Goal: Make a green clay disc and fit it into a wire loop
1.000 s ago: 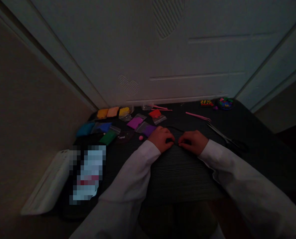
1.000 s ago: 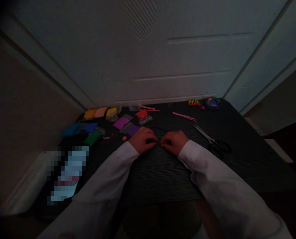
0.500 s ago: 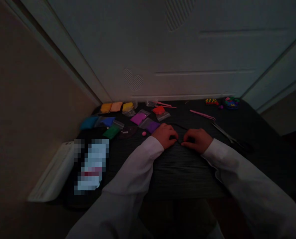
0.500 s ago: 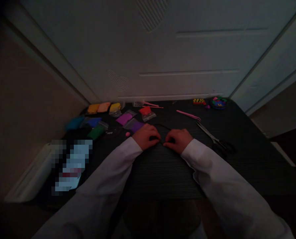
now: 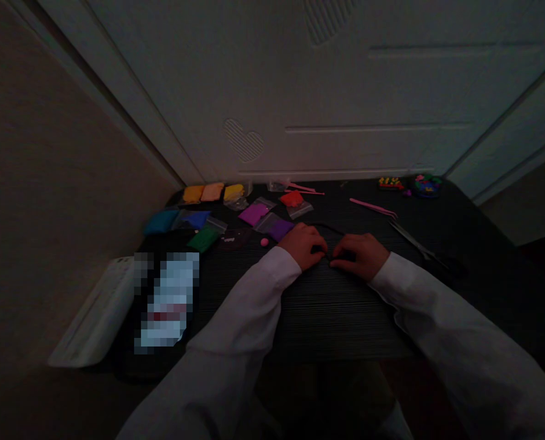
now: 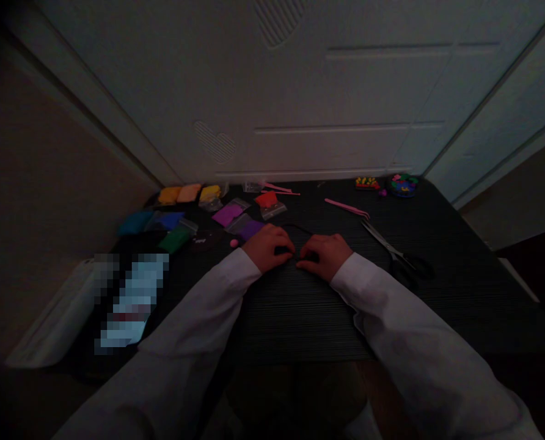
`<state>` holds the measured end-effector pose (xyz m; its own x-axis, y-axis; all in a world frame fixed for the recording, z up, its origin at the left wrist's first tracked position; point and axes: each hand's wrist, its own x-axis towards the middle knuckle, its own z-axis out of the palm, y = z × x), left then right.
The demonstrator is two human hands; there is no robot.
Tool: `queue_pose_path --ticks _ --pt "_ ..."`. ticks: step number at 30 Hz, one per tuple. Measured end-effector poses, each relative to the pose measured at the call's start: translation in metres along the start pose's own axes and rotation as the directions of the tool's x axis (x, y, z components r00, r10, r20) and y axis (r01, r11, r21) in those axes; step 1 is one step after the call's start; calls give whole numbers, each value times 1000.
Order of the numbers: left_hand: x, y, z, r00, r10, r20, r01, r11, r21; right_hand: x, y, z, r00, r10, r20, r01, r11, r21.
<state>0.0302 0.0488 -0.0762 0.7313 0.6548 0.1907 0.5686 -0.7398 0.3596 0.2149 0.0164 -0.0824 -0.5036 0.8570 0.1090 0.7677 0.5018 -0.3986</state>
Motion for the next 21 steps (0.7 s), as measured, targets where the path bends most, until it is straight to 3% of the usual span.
queue_pose_path --ticks 14,21 --pt "2 -4 -2 999 31 23 -31 1000 0 -2 -5 1 999 -9 -49 10 1000 22" --pt "2 -4 -5 999 33 35 -32 999 -17 2 -3 5 995 79 -54 -78 997 9"
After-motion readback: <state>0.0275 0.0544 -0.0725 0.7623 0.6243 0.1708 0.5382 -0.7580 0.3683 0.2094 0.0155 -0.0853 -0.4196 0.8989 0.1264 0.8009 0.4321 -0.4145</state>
